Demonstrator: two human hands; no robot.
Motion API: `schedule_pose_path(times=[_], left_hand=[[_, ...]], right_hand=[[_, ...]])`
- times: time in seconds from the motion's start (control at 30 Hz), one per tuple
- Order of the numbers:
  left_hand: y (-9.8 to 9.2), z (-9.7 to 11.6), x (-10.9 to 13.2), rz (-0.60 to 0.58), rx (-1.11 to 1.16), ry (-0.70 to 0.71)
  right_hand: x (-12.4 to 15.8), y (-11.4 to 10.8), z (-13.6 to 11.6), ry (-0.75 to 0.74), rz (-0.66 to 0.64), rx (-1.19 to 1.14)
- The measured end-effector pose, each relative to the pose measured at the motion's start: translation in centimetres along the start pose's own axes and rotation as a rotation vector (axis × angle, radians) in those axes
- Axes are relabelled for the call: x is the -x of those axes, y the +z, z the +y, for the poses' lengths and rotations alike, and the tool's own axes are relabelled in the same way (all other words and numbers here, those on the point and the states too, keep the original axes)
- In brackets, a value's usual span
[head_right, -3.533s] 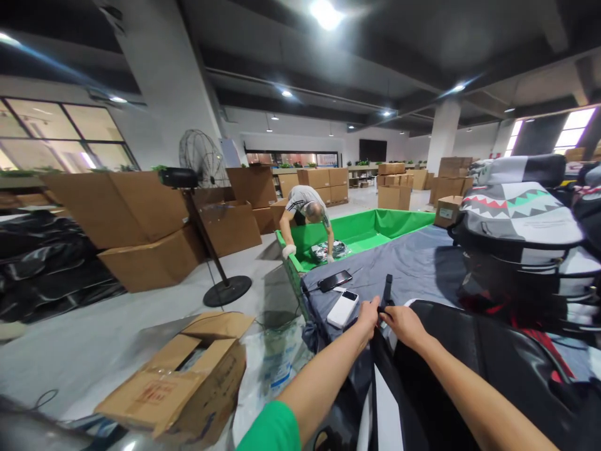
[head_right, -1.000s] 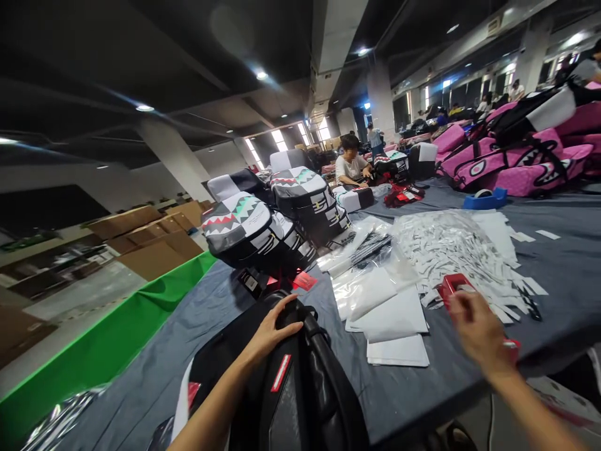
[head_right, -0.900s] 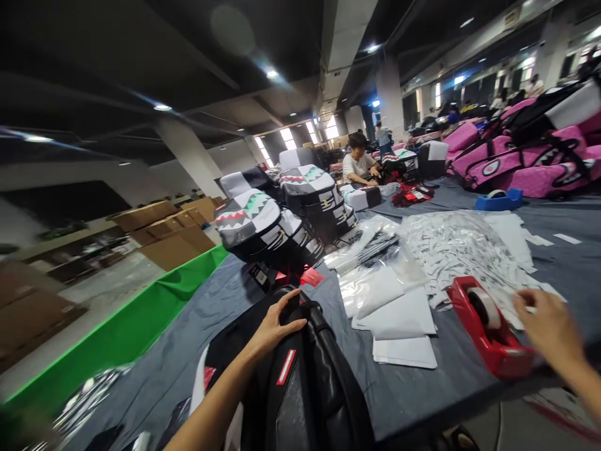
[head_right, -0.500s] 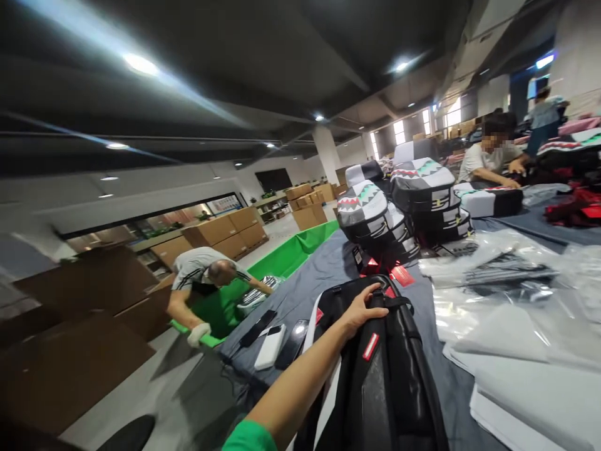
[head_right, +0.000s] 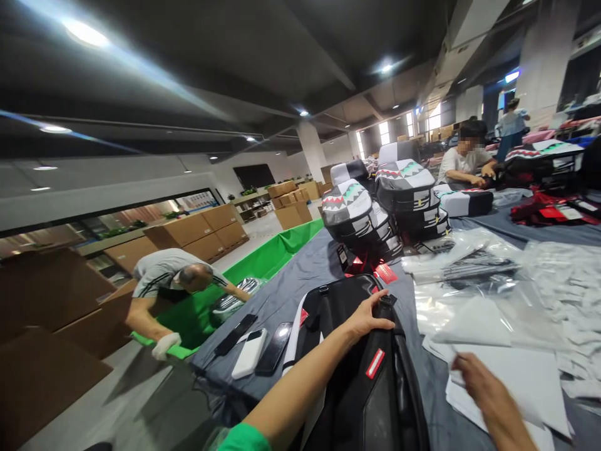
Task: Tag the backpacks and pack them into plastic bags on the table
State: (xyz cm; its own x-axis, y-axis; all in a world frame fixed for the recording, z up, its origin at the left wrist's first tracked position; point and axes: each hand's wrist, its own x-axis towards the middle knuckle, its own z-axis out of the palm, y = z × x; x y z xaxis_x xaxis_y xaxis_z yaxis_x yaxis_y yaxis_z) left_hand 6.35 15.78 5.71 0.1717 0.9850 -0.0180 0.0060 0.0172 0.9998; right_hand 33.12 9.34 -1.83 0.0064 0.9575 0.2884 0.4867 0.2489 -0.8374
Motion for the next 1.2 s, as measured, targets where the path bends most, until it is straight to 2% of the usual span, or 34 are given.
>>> schedule_pose_path(times=[0.1,0.17,0.27,0.43,0.53,0.8,1.03,1.2], left_hand=[[-0.2,-0.1,-0.4,-0.020,-0.004,-0.023],[-0.3,-0.1,-0.6,-0.028,-0.005,-0.030],[-0.4,-0.1,-0.6,-0.040,-0.010,-0.033],[-0.5,-0.4,-0.5,-0.055,-0.005,-0.026],[-0.4,-0.4,-0.5,-0.058,-0.009,-0.021],[-0.4,-0.6,-0.6,-0.054,-0.064,0.004],[-0.5,-0.8,-0.6,-0.062,-0.111,0.022],[-0.5,-1.1,-0.8,-0.050,-0.140,0.026]], right_hand=[[-1.4,2.9,-3.8,-0.035,-0.193,-0.087],[-2.8,4.8,-5.5,-0.069,-0.225,-0.077],[-4.3,6.3,-5.7,-0.096,-0.231,0.000],[-5.2,6.3,-4.0,-0.104,-0.215,0.161],[-5.4,6.4,-3.7,-0.117,-0.199,0.180],[-6.0,6.9,-3.8,-0.126,-0.195,0.150],[-6.1,6.3,-4.6,-0.121,-0.222,0.081],[-6.1,6.2,-5.0,-0.094,-0.184,-0.023]])
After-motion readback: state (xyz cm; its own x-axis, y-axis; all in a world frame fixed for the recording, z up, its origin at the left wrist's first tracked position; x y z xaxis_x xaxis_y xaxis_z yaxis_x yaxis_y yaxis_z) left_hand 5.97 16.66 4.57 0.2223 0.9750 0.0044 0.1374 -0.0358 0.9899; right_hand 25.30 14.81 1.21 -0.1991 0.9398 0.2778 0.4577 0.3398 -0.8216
